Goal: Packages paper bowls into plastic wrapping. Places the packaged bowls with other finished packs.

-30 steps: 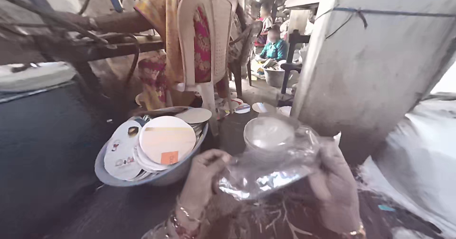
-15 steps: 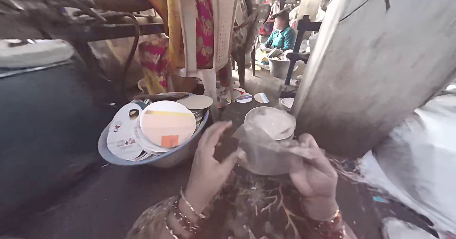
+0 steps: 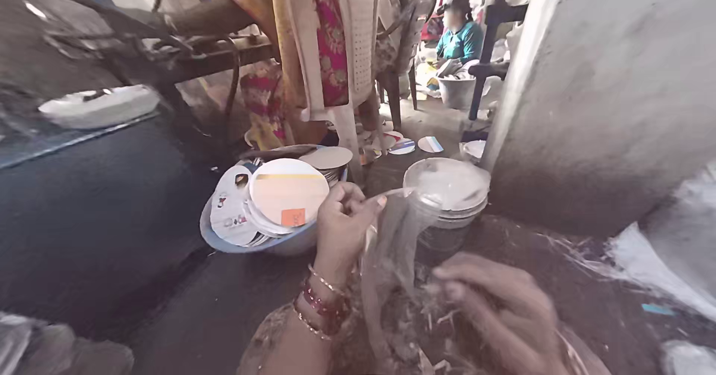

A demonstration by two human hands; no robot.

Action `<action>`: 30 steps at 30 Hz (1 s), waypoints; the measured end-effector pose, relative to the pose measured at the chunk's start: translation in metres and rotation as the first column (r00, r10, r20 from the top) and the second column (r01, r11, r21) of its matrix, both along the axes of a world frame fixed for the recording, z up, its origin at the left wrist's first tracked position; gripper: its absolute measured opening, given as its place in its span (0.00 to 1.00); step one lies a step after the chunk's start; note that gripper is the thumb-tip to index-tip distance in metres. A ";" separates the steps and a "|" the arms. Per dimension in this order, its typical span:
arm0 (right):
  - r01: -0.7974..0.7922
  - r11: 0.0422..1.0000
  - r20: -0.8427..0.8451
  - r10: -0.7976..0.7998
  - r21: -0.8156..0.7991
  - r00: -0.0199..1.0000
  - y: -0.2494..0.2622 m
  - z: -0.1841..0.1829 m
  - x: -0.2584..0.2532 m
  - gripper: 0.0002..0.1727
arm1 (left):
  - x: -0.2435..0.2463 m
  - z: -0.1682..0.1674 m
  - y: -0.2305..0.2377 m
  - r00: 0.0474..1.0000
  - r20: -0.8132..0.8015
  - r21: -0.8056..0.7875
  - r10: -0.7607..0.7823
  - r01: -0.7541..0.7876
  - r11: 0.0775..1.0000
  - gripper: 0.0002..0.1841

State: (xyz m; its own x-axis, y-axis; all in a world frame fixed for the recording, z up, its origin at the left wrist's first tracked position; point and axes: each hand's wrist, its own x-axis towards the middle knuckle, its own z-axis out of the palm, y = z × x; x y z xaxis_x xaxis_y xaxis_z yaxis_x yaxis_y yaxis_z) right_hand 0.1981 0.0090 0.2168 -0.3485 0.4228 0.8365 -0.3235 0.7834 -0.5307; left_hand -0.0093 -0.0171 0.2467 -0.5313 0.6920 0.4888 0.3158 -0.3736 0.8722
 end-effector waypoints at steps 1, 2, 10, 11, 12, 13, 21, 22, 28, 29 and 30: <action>-0.045 0.996 0.063 0.049 -0.076 0.997 -0.002 -0.004 -0.008 0.20 | 0.005 0.001 -0.004 0.995 0.028 -0.013 -0.095 0.095 0.995 0.07; -0.035 0.987 0.132 0.056 -0.154 0.990 -0.001 -0.010 -0.016 0.26 | 0.010 0.004 -0.008 0.974 0.091 -0.029 -0.208 0.211 0.977 0.03; -0.302 0.745 -0.053 0.339 -0.594 0.939 0.011 -0.021 -0.033 0.41 | 0.024 0.016 -0.026 0.863 0.204 0.048 -0.462 0.462 0.885 0.06; -0.342 0.729 -0.098 0.357 -0.593 0.929 0.010 -0.019 -0.030 0.35 | 0.025 0.013 -0.025 0.887 0.131 0.040 -0.444 0.443 0.896 0.06; -0.355 0.726 -0.120 0.356 -0.589 0.927 0.009 -0.017 -0.027 0.29 | 0.027 0.010 -0.024 0.902 0.052 0.032 -0.430 0.428 0.903 0.06; -0.363 0.717 -0.141 0.351 -0.595 0.926 0.009 -0.016 -0.025 0.24 | 0.031 0.005 -0.022 0.910 -0.022 0.027 -0.415 0.415 0.909 0.07; -0.348 0.632 -0.330 0.152 -0.692 0.932 0.013 -0.007 -0.013 0.10 | 0.038 -0.010 -0.030 0.892 -0.157 -0.047 -0.424 0.422 0.906 0.17; -0.351 0.650 -0.300 0.193 -0.674 0.934 0.014 -0.007 -0.011 0.12 | 0.036 -0.011 -0.031 0.897 -0.189 -0.032 -0.399 0.401 0.916 0.15; -0.258 0.641 -0.135 0.235 -0.723 0.963 0.004 -0.005 -0.016 0.13 | 0.048 -0.026 -0.033 0.651 -0.679 -0.106 -0.340 0.371 0.922 0.11; -0.253 0.630 -0.160 0.201 -0.734 0.966 0.007 -0.004 -0.014 0.12 | 0.048 -0.028 -0.035 0.633 -0.680 -0.096 -0.370 0.424 0.901 0.14; -0.279 0.623 -0.216 0.177 -0.730 0.960 0.010 -0.004 -0.011 0.13 | 0.044 -0.030 -0.037 0.655 -0.642 -0.045 -0.398 0.486 0.873 0.15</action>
State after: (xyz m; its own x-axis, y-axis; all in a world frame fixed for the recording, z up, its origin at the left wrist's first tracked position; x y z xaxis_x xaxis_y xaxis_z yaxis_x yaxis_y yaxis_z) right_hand 0.1874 0.0195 0.2126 -0.4483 0.8389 0.3086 -0.5321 0.0269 -0.8462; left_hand 0.0350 -0.0537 0.2168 0.2707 0.6772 0.6842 0.5300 -0.6981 0.4813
